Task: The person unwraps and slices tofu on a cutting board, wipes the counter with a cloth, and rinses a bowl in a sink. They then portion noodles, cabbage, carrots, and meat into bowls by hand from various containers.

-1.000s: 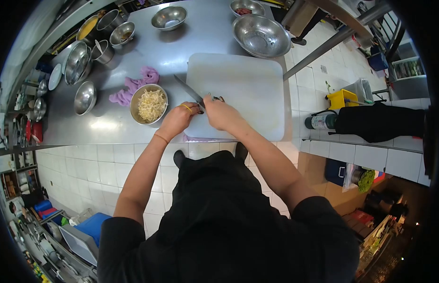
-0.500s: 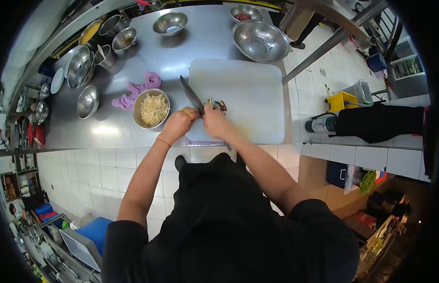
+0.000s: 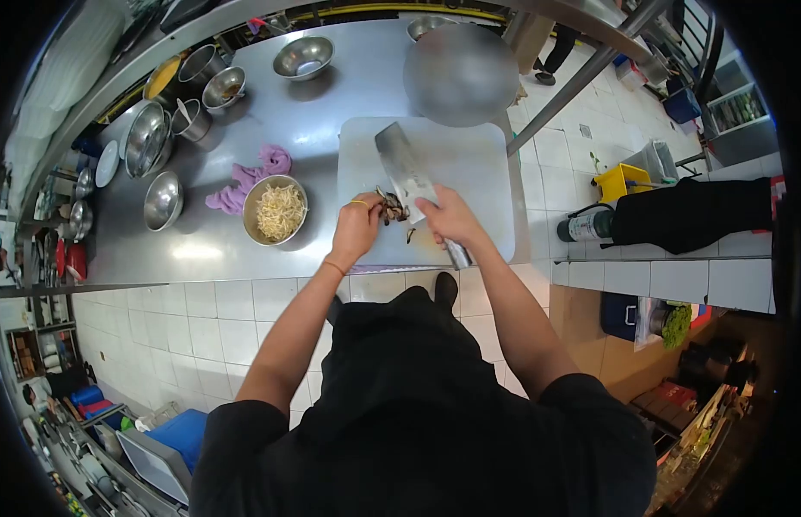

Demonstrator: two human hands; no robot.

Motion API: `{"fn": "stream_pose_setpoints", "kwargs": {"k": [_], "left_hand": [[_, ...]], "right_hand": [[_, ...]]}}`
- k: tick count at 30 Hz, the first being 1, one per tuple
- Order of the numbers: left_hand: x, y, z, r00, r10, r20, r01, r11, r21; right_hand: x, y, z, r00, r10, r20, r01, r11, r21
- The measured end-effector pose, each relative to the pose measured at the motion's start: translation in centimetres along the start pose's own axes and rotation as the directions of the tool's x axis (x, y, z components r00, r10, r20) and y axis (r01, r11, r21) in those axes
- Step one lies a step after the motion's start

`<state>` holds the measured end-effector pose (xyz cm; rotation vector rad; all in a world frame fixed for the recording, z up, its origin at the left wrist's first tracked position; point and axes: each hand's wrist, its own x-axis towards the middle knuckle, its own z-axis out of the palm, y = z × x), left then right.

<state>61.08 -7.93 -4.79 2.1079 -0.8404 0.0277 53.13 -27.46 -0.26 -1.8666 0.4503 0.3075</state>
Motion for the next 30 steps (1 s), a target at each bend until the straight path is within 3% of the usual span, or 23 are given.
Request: {"fn": "stream_pose_setpoints", "kwargs": {"k": [1, 2, 3, 4, 5, 6, 7, 10, 11, 15, 17, 18, 21, 23, 25, 27, 29, 30], "left_hand": [[0.2, 0.7, -0.2, 0.992, -0.127, -0.022, 0.126, 0.991, -0.038], [0.3, 1.3, -0.1, 0.992, -0.124, -0.025, 0.123, 0.992, -0.037], [0.5, 1.7, 0.0, 0.92, -0.389, -0.051, 0.346, 0.866, -0.361], [0.8, 2.1, 0.0, 0.786, -0.618, 0.016, 0.482, 0.597, -0.642], [1.4, 2.7, -0.4, 0.795, -0.607, 0.011, 0.471, 0.605, -0.643], [2.2, 3.5, -1.0, 0.741, -0.603, 0.296, 0.474, 0.159, -0.866], [2.7, 4.0, -1.2, 0.704, -0.451, 0.549, 0.434, -0.338, -0.835], [3.0, 2.8, 0.3, 0.727, -0.462, 0.508, 0.439, -0.257, -0.861], [2.2, -1.0, 1.6, 0.78, -0.334, 0.53, 0.466, -0.256, -0.847], [1.4, 0.8, 0.7, 0.717, -0.459, 0.524, 0.52, -0.147, -0.841], [1.3, 1.4, 0.5, 0.759, -0.484, 0.435, 0.562, 0.152, -0.813], [1.4, 1.6, 0.5, 0.754, -0.488, 0.44, 0.569, 0.149, -0.809], [2.1, 2.5, 1.2, 0.741, -0.541, 0.397, 0.57, 0.196, -0.798], [2.3, 3.2, 1.9, 0.798, -0.526, 0.295, 0.569, 0.494, -0.657], [2.3, 3.0, 1.5, 0.787, -0.546, 0.287, 0.581, 0.502, -0.64], [2.3, 2.1, 1.0, 0.775, -0.566, 0.281, 0.597, 0.51, -0.619], [2.0, 0.8, 0.7, 0.871, -0.477, 0.115, 0.481, 0.782, -0.397], [1.8, 0.5, 0.6, 0.87, -0.479, 0.116, 0.483, 0.782, -0.395]], "right_hand": [[-0.4, 0.3, -0.6, 1.0, -0.002, 0.03, -0.002, 0.989, 0.145], [-0.8, 0.0, -0.9, 0.998, -0.011, 0.057, -0.006, 0.958, 0.287], [-1.2, -0.4, -0.7, 0.998, -0.016, 0.053, 0.0, 0.958, 0.288], [-1.6, -1.0, -0.2, 0.998, 0.005, 0.065, -0.027, 0.939, 0.343], [-1.8, -1.7, 0.2, 0.997, 0.021, 0.075, -0.049, 0.917, 0.396], [-1.5, -2.2, 0.7, 0.998, 0.01, 0.065, -0.035, 0.918, 0.394], [-1.2, -2.6, 1.4, 0.999, 0.01, 0.052, -0.027, 0.941, 0.337], [-0.5, -2.2, 1.2, 0.999, -0.033, 0.039, 0.019, 0.947, 0.322], [-0.5, -2.2, 0.7, 0.999, -0.046, 0.019, 0.039, 0.961, 0.272], [-0.8, -1.0, -0.6, 0.996, -0.05, -0.075, 0.063, 0.982, 0.18], [-1.0, -0.3, -0.8, 0.989, -0.044, -0.138, 0.067, 0.985, 0.16], [-1.1, -0.1, -0.8, 0.975, -0.057, -0.215, 0.087, 0.988, 0.13], [-0.8, 0.0, 0.8, 0.973, -0.06, -0.224, 0.111, 0.969, 0.22], [-0.6, -0.5, 1.7, 0.976, -0.068, -0.208, 0.126, 0.952, 0.279], [-0.9, -0.7, 1.8, 0.979, -0.075, -0.187, 0.137, 0.93, 0.342], [-1.6, -0.3, 0.8, 0.969, -0.038, -0.243, 0.097, 0.968, 0.233], [-3.4, 1.7, -0.1, 0.966, -0.027, -0.258, 0.084, 0.974, 0.212], [-4.5, 2.8, -0.6, 0.961, -0.023, -0.275, 0.076, 0.98, 0.186]]}}
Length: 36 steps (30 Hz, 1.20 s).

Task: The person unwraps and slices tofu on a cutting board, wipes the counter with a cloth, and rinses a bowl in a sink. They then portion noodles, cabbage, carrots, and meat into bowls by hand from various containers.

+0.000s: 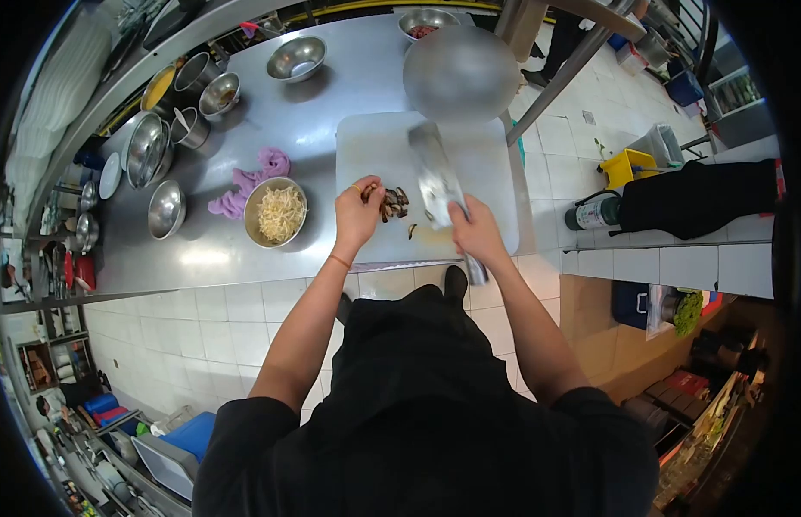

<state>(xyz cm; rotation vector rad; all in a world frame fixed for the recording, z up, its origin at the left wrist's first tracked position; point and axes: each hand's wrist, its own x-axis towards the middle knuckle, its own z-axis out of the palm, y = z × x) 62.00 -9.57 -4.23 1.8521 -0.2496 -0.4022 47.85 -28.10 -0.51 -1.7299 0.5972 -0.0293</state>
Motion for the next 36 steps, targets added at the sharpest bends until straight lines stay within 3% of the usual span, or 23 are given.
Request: {"fn": "stream_pose_setpoints", "kwargs": {"k": [1, 2, 3, 5, 9, 11, 16, 18, 20, 22, 25, 27, 31, 34, 36], "left_hand": [[-0.2, -0.2, -0.2, 0.974, 0.227, 0.01, -0.224, 0.953, 0.203], [-0.3, -0.4, -0.2, 0.899, 0.434, 0.065, -0.423, 0.817, 0.391], [-0.4, -1.0, 0.0, 0.902, 0.428, 0.063, -0.417, 0.82, 0.391], [-0.4, -2.4, 0.6, 0.838, 0.533, 0.116, -0.513, 0.698, 0.499], [-1.7, -1.4, 2.0, 0.856, 0.505, 0.115, -0.455, 0.628, 0.631], [-2.0, -1.0, 2.5, 0.855, 0.519, -0.001, -0.32, 0.529, 0.786], [-2.1, -1.1, 4.3, 0.897, 0.442, 0.003, -0.3, 0.604, 0.738], [-1.5, -1.8, 4.5, 0.907, 0.418, -0.059, -0.301, 0.738, 0.604], [-1.2, -1.8, 4.2, 0.899, 0.419, -0.126, -0.263, 0.748, 0.61], [-1.0, -1.1, 2.6, 0.912, 0.345, -0.222, -0.223, 0.871, 0.437], [-0.2, 1.4, -4.7, 0.756, 0.48, -0.446, -0.232, 0.833, 0.502], [0.4, 1.2, -8.5, 0.712, 0.488, -0.504, -0.172, 0.818, 0.55], [2.2, -4.0, -13.3, 0.731, 0.484, -0.48, -0.063, 0.749, 0.66], [0.5, -2.6, -14.1, 0.749, 0.513, -0.418, -0.154, 0.75, 0.644], [-0.5, -1.6, -14.7, 0.751, 0.507, -0.423, -0.245, 0.809, 0.535]], "right_hand": [[-1.3, 1.0, -0.8, 1.0, 0.014, -0.004, -0.015, 0.999, -0.031], [-2.7, 2.0, -1.3, 1.0, 0.03, -0.008, -0.03, 0.998, -0.064], [-4.2, 3.3, -1.5, 0.997, 0.079, 0.0, -0.079, 0.995, -0.058], [-6.4, 5.7, -0.7, 0.991, 0.13, 0.014, -0.129, 0.99, -0.056], [-6.1, 7.0, 3.1, 0.984, 0.18, -0.008, -0.179, 0.981, 0.068], [-5.2, 5.8, 4.6, 0.986, 0.164, 0.029, -0.166, 0.984, 0.063], [-4.7, 4.7, 8.6, 0.992, 0.108, 0.066, -0.109, 0.994, 0.012], [-4.1, 4.6, 9.7, 0.993, 0.04, 0.115, -0.046, 0.998, 0.052], [-3.6, 3.6, 9.9, 0.987, 0.031, 0.161, -0.043, 0.997, 0.071], [-2.7, 2.1, 9.8, 0.959, 0.088, 0.268, -0.101, 0.994, 0.034], [-1.1, -2.4, 12.7, 0.931, -0.028, 0.364, 0.001, 0.997, 0.075], [-0.1, -5.7, 13.7, 0.897, -0.045, 0.439, 0.021, 0.998, 0.059], [2.0, -7.3, 11.3, 0.906, 0.005, 0.424, 0.017, 0.999, -0.046], [3.2, -7.3, 7.4, 0.922, 0.031, 0.385, -0.001, 0.997, -0.077], [3.8, -7.6, 6.7, 0.92, 0.03, 0.39, -0.014, 0.999, -0.044]]}}
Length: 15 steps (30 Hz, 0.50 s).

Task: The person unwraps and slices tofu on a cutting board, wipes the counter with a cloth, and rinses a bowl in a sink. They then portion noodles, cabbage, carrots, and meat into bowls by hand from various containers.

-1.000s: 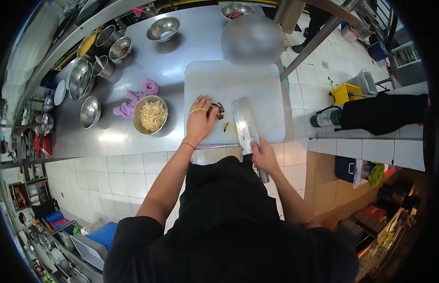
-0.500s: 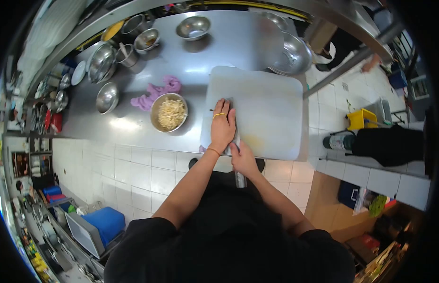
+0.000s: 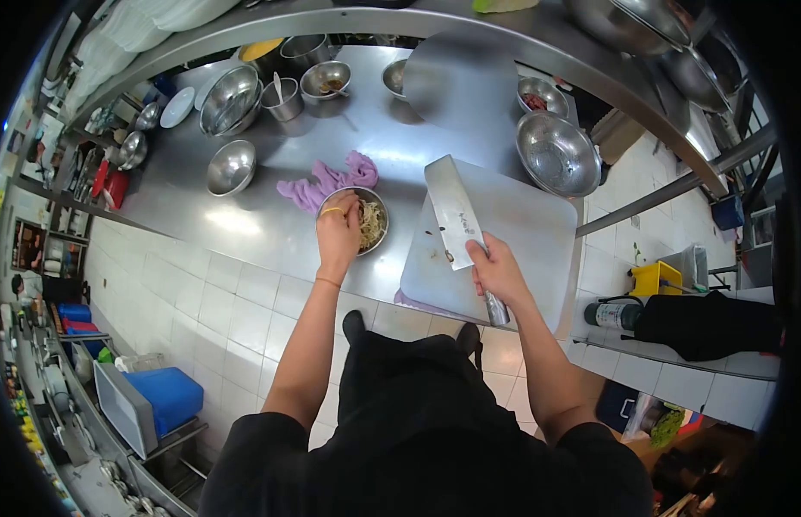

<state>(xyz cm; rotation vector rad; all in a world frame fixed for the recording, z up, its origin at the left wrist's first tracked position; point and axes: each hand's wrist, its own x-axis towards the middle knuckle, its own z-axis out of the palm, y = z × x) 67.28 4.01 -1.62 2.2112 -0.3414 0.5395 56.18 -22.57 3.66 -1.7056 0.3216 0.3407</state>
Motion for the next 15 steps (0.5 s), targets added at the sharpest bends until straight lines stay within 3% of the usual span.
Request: {"fn": "stream_pose_setpoints", "kwargs": {"k": [1, 3, 4, 6, 9, 12, 15], "left_hand": [[-0.1, 0.4, -0.4, 1.0, -0.001, 0.002, 0.001, 1.0, -0.016], [-0.3, 1.5, -0.9, 0.978, 0.194, 0.074, -0.191, 0.981, -0.041], [-0.5, 2.2, -1.4, 0.976, 0.201, 0.082, -0.197, 0.978, -0.063], [-0.3, 2.7, -2.4, 0.872, 0.448, 0.196, -0.443, 0.894, -0.074], [-0.8, -1.2, -3.0, 0.819, 0.478, 0.317, -0.505, 0.863, 0.004], [-0.9, -4.1, -4.8, 0.775, 0.48, 0.41, -0.493, 0.866, -0.083], [-0.4, -2.8, -6.0, 0.733, 0.552, 0.398, -0.539, 0.828, -0.156]], "right_hand": [[0.2, -0.2, 0.0, 1.0, -0.003, 0.0, 0.003, 0.999, 0.051], [1.8, -0.3, 2.9, 1.0, -0.009, -0.022, 0.01, 1.0, 0.015], [2.7, -0.3, 4.9, 0.999, -0.022, -0.026, 0.021, 1.0, -0.015], [4.2, -1.0, 8.3, 0.999, 0.005, -0.039, -0.003, 0.999, 0.052], [5.3, -1.6, 11.7, 1.0, 0.01, 0.002, -0.01, 0.999, 0.043], [4.5, -2.1, 12.1, 0.995, 0.066, -0.075, -0.059, 0.993, 0.099], [4.9, -2.4, 14.2, 0.99, 0.041, -0.134, -0.029, 0.996, 0.087]]}}
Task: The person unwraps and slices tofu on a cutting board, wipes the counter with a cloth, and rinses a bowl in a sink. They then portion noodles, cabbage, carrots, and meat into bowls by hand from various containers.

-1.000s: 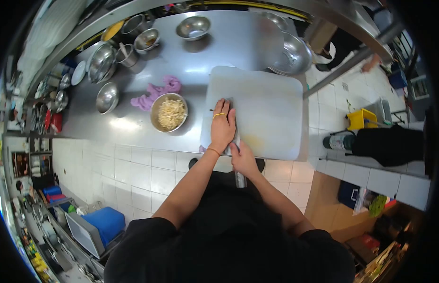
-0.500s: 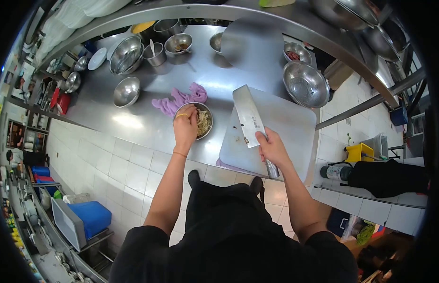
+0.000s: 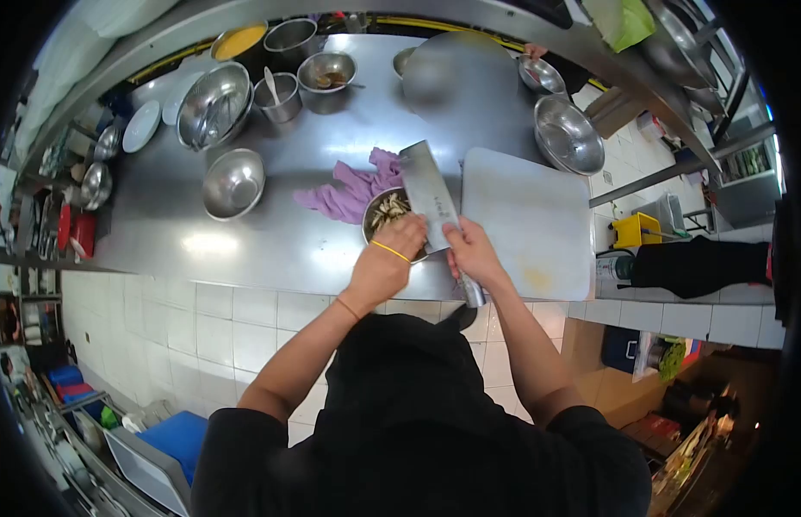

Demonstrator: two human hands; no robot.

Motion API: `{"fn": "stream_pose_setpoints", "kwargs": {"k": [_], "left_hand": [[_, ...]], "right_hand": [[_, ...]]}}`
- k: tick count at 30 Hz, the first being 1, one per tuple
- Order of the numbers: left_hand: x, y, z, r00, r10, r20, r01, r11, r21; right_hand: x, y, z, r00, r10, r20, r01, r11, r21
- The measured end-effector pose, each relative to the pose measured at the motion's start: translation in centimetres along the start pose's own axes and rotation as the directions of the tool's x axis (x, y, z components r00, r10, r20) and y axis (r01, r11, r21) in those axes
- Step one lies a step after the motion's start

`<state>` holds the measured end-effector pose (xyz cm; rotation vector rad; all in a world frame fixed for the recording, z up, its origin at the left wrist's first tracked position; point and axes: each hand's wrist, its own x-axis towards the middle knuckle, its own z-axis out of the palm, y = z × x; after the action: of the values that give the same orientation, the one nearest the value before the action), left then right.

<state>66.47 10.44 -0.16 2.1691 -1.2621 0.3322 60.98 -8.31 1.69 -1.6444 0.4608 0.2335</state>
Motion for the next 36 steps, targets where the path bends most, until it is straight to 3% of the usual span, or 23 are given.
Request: {"fn": "stream_pose_setpoints", "kwargs": {"k": [3, 5, 7, 8, 10, 11, 12, 13, 14, 15, 16, 17, 20, 21, 22, 23, 26, 29, 31, 33, 34, 35, 36], "left_hand": [[-0.3, -0.7, 0.0, 0.994, 0.102, 0.031, -0.104, 0.993, 0.061], [-1.5, -2.2, -0.3, 0.977, 0.116, 0.176, -0.126, 0.991, 0.046], [-1.7, -3.2, -1.0, 0.966, 0.158, 0.205, -0.166, 0.986, 0.025], [-1.2, -3.1, -1.8, 0.985, 0.077, 0.155, -0.075, 0.997, -0.022], [-1.0, -3.7, -2.3, 0.994, -0.012, 0.111, 0.019, 0.998, -0.067], [-1.1, -4.7, -1.8, 0.979, -0.205, -0.018, 0.204, 0.977, -0.063], [-0.9, -5.7, -1.3, 0.911, -0.385, -0.151, 0.376, 0.923, -0.085], [-0.7, -6.4, -1.2, 0.912, -0.38, -0.156, 0.372, 0.925, -0.079], [-0.8, -6.9, -1.2, 0.771, -0.631, 0.084, 0.633, 0.745, -0.212], [-1.3, -7.5, -0.9, 0.538, -0.771, 0.342, 0.842, 0.472, -0.26], [-4.4, -10.5, 3.3, 0.51, -0.71, 0.487, 0.832, 0.262, -0.489], [-4.2, -10.0, 3.1, 0.502, -0.721, 0.477, 0.833, 0.255, -0.49], [-3.5, -8.0, 2.3, 0.391, -0.749, 0.535, 0.811, 0.006, -0.585], [-3.0, -7.8, 1.7, 0.375, -0.764, 0.525, 0.814, 0.0, -0.581], [-2.0, -7.1, 0.5, 0.351, -0.758, 0.55, 0.765, -0.107, -0.635], [-0.9, -6.5, -0.6, 0.331, -0.749, 0.574, 0.701, -0.212, -0.681], [3.5, -7.8, -2.2, 0.344, -0.799, 0.494, 0.605, -0.213, -0.767], [9.1, -12.5, -1.1, 0.474, -0.812, 0.339, 0.456, -0.103, -0.884], [16.8, -12.5, -0.9, 0.579, -0.799, 0.164, 0.177, -0.074, -0.981], [22.2, -14.5, 0.3, 0.652, -0.749, 0.117, 0.031, -0.127, -0.991], [23.4, -15.4, 1.5, 0.668, -0.732, 0.135, 0.018, -0.165, -0.986], [24.0, -16.5, 2.8, 0.677, -0.716, 0.168, 0.036, -0.196, -0.98], [24.1, -17.6, 3.9, 0.689, -0.697, 0.201, 0.062, -0.219, -0.974]], "right_hand": [[0.9, 0.5, 0.7, 0.998, -0.039, -0.046, 0.04, 0.999, 0.007], [0.9, -0.1, -0.5, 0.995, -0.054, -0.087, 0.058, 0.998, 0.04], [-0.8, -0.8, -3.3, 0.972, 0.019, -0.234, -0.034, 0.998, -0.06], [-0.8, 1.0, -5.4, 0.946, -0.143, -0.292, 0.049, 0.951, -0.306], [-1.4, 3.0, -9.0, 0.867, -0.406, -0.289, 0.056, 0.656, -0.753], [-2.1, 3.4, -10.1, 0.831, -0.497, -0.251, -0.017, 0.428, -0.903], [-2.4, 4.3, -11.6, 0.826, -0.504, -0.253, -0.014, 0.431, -0.902], [-2.4, 5.6, -13.0, 0.791, -0.584, -0.18, 0.027, 0.327, -0.944], [-2.2, 6.4, -13.6, 0.751, -0.653, -0.098, 0.061, 0.217, -0.974], [-2.1, 6.4, -13.5, 0.748, -0.657, -0.093, 0.069, 0.215, -0.974], [-1.9, 5.7, -13.4, 0.76, -0.639, -0.114, 0.014, 0.191, -0.981], [-1.2, 5.0, -13.3, 0.775, -0.618, -0.132, -0.036, 0.165, -0.986], [9.2, -0.1, -10.8, 0.71, -0.626, -0.323, 0.086, 0.532, -0.843], [14.1, -2.0, -10.2, 0.69, -0.601, -0.404, 0.147, 0.662, -0.735], [19.8, -3.2, -9.8, 0.611, -0.585, -0.534, 0.059, 0.706, -0.705], [25.9, -2.8, -10.6, 0.553, -0.739, -0.385, 0.215, 0.573, -0.791], [34.2, -2.9, -10.2, 0.625, -0.709, -0.326, 0.153, 0.521, -0.839], [32.9, -1.7, -11.5, 0.714, -0.634, -0.298, 0.152, 0.556, -0.817], [29.3, -0.4, -14.3, 0.734, -0.614, -0.289, 0.192, 0.597, -0.779], [22.9, 0.4, -16.3, 0.766, -0.566, -0.305, 0.227, 0.683, -0.695], [19.1, 1.2, -15.8, 0.821, -0.477, -0.313, 0.207, 0.76, -0.617], [13.7, -3.5, -11.8, 0.797, -0.364, -0.482, 0.245, 0.925, -0.292], [10.8, -3.8, -11.2, 0.944, 0.056, -0.324, -0.106, 0.985, -0.138]]}}
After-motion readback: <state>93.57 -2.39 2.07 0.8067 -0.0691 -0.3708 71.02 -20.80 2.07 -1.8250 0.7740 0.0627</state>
